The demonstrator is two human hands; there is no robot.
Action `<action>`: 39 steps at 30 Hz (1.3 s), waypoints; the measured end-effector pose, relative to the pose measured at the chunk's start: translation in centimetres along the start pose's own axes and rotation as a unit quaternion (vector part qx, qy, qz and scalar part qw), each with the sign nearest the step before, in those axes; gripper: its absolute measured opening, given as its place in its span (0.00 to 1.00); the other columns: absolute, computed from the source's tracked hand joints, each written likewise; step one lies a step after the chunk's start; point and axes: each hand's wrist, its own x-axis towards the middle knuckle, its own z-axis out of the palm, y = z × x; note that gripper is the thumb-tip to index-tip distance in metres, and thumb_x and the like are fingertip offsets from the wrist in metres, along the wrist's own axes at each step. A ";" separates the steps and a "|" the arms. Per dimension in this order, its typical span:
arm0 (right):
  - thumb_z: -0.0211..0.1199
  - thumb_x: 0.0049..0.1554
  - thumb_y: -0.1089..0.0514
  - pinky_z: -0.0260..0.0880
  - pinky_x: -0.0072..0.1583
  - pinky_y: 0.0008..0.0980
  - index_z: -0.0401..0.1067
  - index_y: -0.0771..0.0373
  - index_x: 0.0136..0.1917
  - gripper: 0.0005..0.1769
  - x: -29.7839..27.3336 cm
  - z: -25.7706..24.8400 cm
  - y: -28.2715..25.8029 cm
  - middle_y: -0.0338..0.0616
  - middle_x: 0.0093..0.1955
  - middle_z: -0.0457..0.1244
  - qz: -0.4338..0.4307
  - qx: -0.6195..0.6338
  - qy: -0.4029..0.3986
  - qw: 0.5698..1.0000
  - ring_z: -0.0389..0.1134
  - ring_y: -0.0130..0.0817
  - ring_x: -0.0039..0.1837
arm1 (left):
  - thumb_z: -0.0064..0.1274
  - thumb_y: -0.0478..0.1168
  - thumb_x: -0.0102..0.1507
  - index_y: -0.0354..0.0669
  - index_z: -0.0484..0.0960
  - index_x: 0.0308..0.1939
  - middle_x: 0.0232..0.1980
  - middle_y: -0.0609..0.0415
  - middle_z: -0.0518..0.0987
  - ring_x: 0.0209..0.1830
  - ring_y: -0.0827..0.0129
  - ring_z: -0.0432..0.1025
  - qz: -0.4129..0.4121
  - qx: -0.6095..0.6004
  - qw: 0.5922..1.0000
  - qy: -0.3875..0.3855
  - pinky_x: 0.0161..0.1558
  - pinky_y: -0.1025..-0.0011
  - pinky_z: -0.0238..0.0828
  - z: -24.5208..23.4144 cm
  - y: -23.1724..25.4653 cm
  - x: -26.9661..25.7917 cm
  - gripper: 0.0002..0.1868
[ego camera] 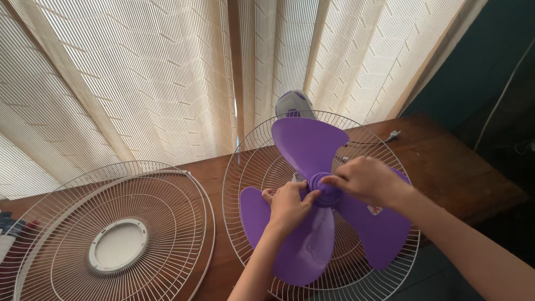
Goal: The person assembles a purple three-blade fan by attaching the blades to the motor hub, securing them with a central cap, and fitting the front wire cage. The person repeatedly removes and reattaches the cap to check fit, then positions the assembled fan on a wooden table.
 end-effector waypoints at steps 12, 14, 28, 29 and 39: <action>0.74 0.46 0.55 0.72 0.56 0.45 0.71 0.57 0.61 0.30 0.5 0.2 -0.1 0.46 0.51 0.68 -0.142 -0.008 -0.024 0.990 0.72 0.48 0.54 | 0.53 0.60 0.63 0.50 0.84 0.57 0.43 0.49 0.85 0.52 0.60 0.78 -0.007 -0.008 1.000 -0.005 0.67 0.44 0.40 -0.3 0.4 -0.1 0.25; 0.74 0.47 0.54 0.72 0.55 0.46 0.71 0.57 0.61 0.29 0.5 0.0 -0.2 0.47 0.50 0.68 -0.133 -0.038 -0.028 0.990 0.72 0.49 0.53 | 0.53 0.59 0.64 0.49 0.86 0.51 0.42 0.49 0.85 0.51 0.58 0.78 -0.008 -0.003 1.000 -0.003 0.68 0.40 0.36 -0.5 0.9 -0.3 0.23; 0.71 0.50 0.48 0.71 0.50 0.52 0.69 0.66 0.42 0.20 0.5 1.6 -0.3 0.56 0.39 0.68 -0.124 0.035 0.029 0.991 0.72 0.57 0.47 | 0.49 0.53 0.67 0.45 0.84 0.37 0.36 0.48 0.83 0.48 0.53 0.78 -0.005 0.023 1.000 0.021 0.66 0.40 0.44 0.8 1.2 -0.7 0.17; 0.71 0.50 0.46 0.72 0.50 0.51 0.70 0.66 0.41 0.21 0.4 2.0 -0.2 0.57 0.37 0.68 -0.113 0.031 0.042 0.992 0.72 0.56 0.45 | 0.49 0.52 0.67 0.44 0.84 0.37 0.35 0.47 0.84 0.48 0.53 0.78 -0.003 0.026 0.999 0.025 0.66 0.37 0.41 0.9 1.1 -0.7 0.17; 0.62 0.50 0.24 0.74 0.44 0.47 0.76 0.58 0.36 0.33 0.1 6.0 -1.8 0.49 0.30 0.68 0.078 0.043 0.204 0.975 0.74 0.46 0.37 | 0.67 0.51 0.48 0.38 0.78 0.47 0.50 0.44 0.80 0.54 0.53 0.71 0.118 0.070 0.971 0.196 0.57 0.49 0.50 -0.9 1.8 -3.2 0.29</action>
